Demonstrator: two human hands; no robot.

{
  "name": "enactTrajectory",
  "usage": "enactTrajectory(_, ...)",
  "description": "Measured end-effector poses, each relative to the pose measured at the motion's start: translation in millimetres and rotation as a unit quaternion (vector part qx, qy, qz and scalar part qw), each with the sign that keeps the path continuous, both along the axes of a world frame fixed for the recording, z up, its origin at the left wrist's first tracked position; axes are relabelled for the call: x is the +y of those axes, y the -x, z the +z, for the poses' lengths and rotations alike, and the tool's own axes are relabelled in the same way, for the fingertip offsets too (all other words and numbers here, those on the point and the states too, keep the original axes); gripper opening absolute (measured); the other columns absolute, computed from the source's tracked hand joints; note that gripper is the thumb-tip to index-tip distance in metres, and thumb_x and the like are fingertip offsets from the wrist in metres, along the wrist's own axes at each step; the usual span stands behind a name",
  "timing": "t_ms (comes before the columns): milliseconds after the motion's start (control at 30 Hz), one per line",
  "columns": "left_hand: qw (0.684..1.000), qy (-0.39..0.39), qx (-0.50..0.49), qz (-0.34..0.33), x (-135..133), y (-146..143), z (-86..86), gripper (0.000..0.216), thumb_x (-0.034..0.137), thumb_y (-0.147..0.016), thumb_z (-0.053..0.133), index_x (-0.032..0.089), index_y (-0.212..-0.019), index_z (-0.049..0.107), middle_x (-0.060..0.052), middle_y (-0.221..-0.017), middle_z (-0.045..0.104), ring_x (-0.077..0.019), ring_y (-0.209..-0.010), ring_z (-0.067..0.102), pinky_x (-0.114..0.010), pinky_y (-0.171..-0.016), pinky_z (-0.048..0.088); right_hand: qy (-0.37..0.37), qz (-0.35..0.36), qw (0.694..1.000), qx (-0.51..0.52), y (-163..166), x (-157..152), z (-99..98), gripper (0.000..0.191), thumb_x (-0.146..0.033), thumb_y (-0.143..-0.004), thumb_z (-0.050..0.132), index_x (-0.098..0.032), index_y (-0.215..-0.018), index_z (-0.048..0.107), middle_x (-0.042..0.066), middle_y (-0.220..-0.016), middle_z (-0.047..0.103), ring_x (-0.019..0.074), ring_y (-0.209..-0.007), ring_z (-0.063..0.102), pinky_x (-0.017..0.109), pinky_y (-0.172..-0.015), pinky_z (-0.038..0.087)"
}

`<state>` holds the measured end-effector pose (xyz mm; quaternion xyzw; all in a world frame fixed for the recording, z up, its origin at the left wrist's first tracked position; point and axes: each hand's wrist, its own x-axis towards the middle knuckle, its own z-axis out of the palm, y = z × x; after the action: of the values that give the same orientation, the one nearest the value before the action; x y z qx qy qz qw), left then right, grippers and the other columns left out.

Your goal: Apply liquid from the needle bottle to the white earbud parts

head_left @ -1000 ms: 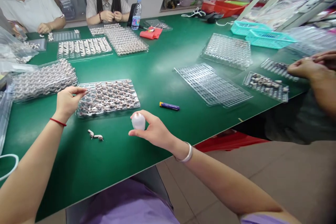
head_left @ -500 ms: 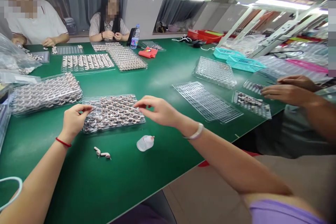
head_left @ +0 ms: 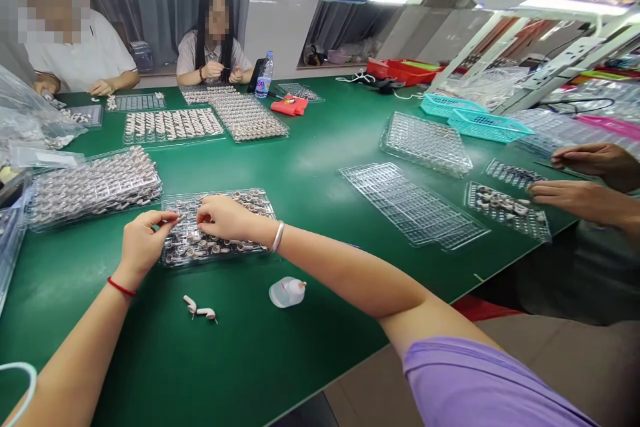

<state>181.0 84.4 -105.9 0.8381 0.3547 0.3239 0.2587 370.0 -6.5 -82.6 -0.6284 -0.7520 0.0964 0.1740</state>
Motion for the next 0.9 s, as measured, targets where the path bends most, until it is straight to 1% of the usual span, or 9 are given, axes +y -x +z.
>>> enactTrajectory(133, 1.000, 0.001, 0.006, 0.005, 1, 0, -1.2, 0.018, 0.034, -0.079, 0.063, 0.024, -0.085, 0.077, -0.002, -0.088, 0.077, -0.0166, -0.071, 0.066, -0.027, -0.072, 0.052, 0.000, 0.011, 1.000, -0.013, 1, 2, -2.9, 0.009, -0.012, -0.084, 0.064, -0.013, -0.084, 0.073, 0.007, -0.085, 0.065, 0.0182, -0.082, 0.058, 0.029, -0.077, 0.040)
enactTrajectory(267, 1.000, 0.000, 0.010, 0.007, 1, 0, -2.3, 0.020, 0.036, -0.079, 0.064, 0.024, -0.087, 0.077, -0.002, -0.088, 0.077, -0.0158, -0.069, 0.064, -0.027, -0.072, 0.051, 0.001, 0.018, 0.999, -0.029, 1, 3, -6.1, 0.010, -0.014, -0.084, 0.064, -0.014, -0.085, 0.074, 0.007, -0.083, 0.065, 0.0197, -0.083, 0.057, 0.030, -0.077, 0.039)
enactTrajectory(367, 1.000, -0.003, 0.017, 0.010, 1, 0, -3.9, 0.020, 0.037, -0.079, 0.064, 0.024, -0.087, 0.078, -0.001, -0.088, 0.077, -0.0153, -0.068, 0.064, -0.027, -0.072, 0.051, 0.004, 0.026, 0.999, -0.043, 0, 0, -4.2, 0.014, -0.015, -0.085, 0.062, -0.014, -0.087, 0.076, 0.008, -0.085, 0.064, 0.0212, -0.085, 0.057, 0.031, -0.075, 0.037)
enactTrajectory(500, 0.999, -0.009, 0.031, 0.010, 1, -2, -5.6, 0.021, 0.036, -0.080, 0.063, 0.024, -0.089, 0.078, -0.001, -0.089, 0.077, -0.0156, -0.067, 0.064, -0.027, -0.073, 0.052, 0.008, 0.046, 0.997, -0.061, -2, -6, 2.1, 0.018, -0.016, -0.086, 0.059, -0.016, -0.090, 0.077, 0.011, -0.092, 0.064, 0.0240, -0.090, 0.055, 0.034, -0.076, 0.036)
enactTrajectory(667, 0.998, -0.028, 0.058, 0.000, 1, -8, -4.3, 0.021, 0.033, -0.081, 0.061, 0.024, -0.092, 0.078, -0.002, -0.090, 0.076, -0.0188, -0.075, 0.066, -0.030, -0.078, 0.051, 0.013, 0.072, 0.995, -0.072, -5, -13, 7.0, 0.026, -0.009, -0.086, 0.054, -0.018, -0.095, 0.077, 0.011, -0.096, 0.063, 0.0244, -0.093, 0.055, 0.036, -0.080, 0.035)
enactTrajectory(800, 0.994, -0.048, 0.090, -0.030, -1, -17, -0.9, 0.020, 0.031, -0.081, 0.063, 0.025, -0.092, 0.078, -0.002, -0.086, 0.076, -0.0214, -0.082, 0.066, -0.031, -0.078, 0.050, 0.006, 0.078, 0.995, -0.068, -9, -19, 9.8, 0.032, -0.006, -0.087, 0.051, -0.019, -0.102, 0.075, 0.011, -0.100, 0.064, 0.0246, -0.098, 0.056, 0.037, -0.082, 0.036)
enactTrajectory(900, 0.991, -0.059, 0.110, -0.051, -5, -22, 0.6, 0.020, 0.030, -0.081, 0.063, 0.025, -0.094, 0.077, -0.001, -0.085, 0.076, -0.0219, -0.085, 0.065, -0.031, -0.075, 0.048, -0.037, 0.057, 0.997, -0.032, -19, -28, 13.5, 0.031, -0.006, -0.089, 0.049, -0.017, -0.104, 0.074, 0.011, -0.099, 0.065, 0.0240, -0.097, 0.058, 0.037, -0.080, 0.039)
